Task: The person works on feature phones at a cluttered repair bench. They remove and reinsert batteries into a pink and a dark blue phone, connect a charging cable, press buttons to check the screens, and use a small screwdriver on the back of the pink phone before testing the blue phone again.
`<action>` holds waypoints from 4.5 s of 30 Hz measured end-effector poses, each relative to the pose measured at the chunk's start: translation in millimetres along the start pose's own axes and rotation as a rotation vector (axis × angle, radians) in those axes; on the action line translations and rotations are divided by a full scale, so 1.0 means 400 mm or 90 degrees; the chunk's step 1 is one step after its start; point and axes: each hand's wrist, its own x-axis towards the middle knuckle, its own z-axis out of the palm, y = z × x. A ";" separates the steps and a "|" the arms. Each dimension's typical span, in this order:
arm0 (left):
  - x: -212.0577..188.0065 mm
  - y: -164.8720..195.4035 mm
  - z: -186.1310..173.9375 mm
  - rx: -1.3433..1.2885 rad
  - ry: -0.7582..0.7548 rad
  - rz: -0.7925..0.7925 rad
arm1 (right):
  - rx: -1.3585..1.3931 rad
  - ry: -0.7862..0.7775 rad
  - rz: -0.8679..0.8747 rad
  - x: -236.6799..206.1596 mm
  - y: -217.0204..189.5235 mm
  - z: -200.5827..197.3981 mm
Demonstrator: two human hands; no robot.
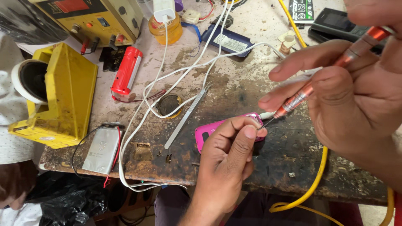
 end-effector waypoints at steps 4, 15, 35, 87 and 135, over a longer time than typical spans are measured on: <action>0.017 -0.017 -0.005 -0.039 -0.011 0.011 | -0.020 0.046 0.034 0.002 0.009 -0.006; 0.031 -0.040 -0.006 -0.128 -0.057 0.045 | -0.113 -0.041 -0.067 0.007 0.017 -0.008; 0.055 -0.063 -0.001 -0.203 -0.076 0.059 | -0.123 -0.031 -0.076 0.019 0.029 -0.007; 0.086 -0.077 0.017 0.013 0.066 0.145 | -0.278 -0.210 -0.150 0.049 0.007 -0.008; 0.066 0.030 -0.112 0.864 -0.039 0.494 | -0.392 -0.456 -0.032 0.038 0.064 -0.012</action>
